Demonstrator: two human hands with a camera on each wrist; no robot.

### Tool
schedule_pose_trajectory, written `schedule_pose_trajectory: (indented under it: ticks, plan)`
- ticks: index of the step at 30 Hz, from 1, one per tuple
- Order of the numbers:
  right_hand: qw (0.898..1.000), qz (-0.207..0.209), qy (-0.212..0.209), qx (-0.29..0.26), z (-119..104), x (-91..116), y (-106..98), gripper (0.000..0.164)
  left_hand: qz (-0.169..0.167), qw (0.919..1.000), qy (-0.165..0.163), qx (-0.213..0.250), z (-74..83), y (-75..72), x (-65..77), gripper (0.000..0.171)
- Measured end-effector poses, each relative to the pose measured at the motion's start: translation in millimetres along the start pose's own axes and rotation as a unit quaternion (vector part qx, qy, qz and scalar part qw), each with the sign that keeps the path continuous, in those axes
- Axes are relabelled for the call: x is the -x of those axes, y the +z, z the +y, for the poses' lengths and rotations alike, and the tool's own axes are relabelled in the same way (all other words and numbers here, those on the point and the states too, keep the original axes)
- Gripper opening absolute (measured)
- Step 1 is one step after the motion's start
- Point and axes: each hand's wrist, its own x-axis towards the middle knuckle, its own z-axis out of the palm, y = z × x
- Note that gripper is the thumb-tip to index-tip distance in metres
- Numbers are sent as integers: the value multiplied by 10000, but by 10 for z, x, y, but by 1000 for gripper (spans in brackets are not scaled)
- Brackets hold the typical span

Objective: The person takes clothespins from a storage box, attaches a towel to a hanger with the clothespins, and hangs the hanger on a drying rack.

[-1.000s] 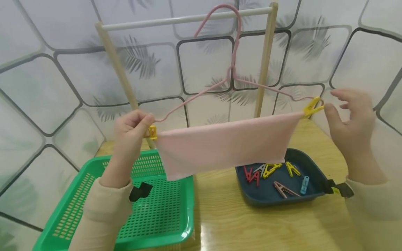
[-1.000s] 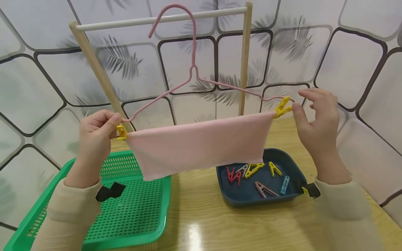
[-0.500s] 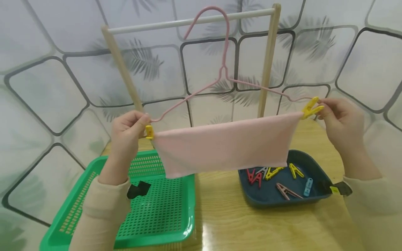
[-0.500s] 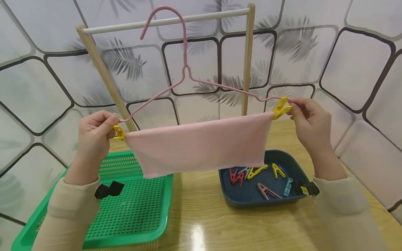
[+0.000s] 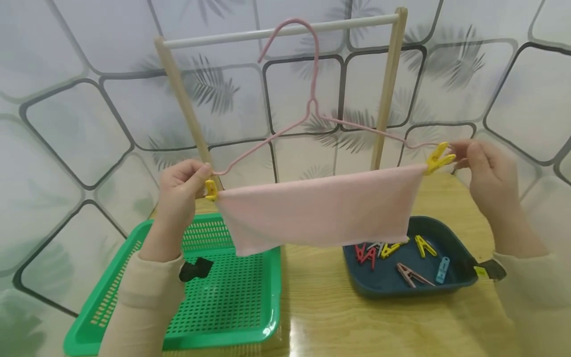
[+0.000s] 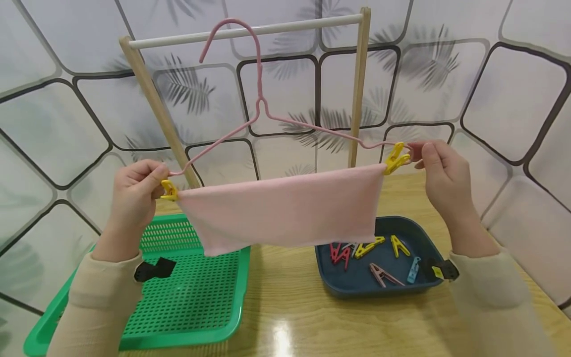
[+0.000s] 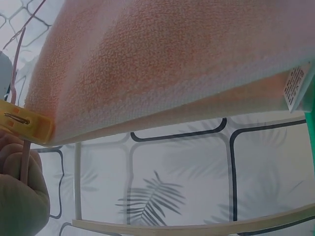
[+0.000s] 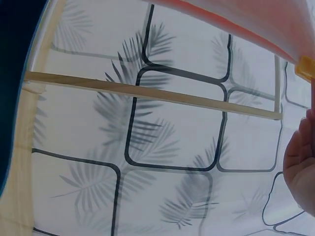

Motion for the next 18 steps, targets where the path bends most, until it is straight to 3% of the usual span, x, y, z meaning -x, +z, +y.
schedule_pose_trajectory:
  ticks: [5, 10, 15, 18]
  plan:
    - [9957, -523, -728, 241, -120, -64, 28, 25, 70, 9998, -123, -155, -14, -21, 24, 33]
    - [9802, -1120, -1329, 949, -225, -122, 130, 23, 52, 9996, -87, -276, -20, -19, 44, 31]
    - [9698, -957, -1777, 1369, -241, -123, 224, 17, -123, 9991, -161, -361, -13, 9, 39, 25]
    - [9670, -787, -1983, 1392, -213, -108, 250, 14, -178, 9973, -270, -657, -8, 18, 39, 18]
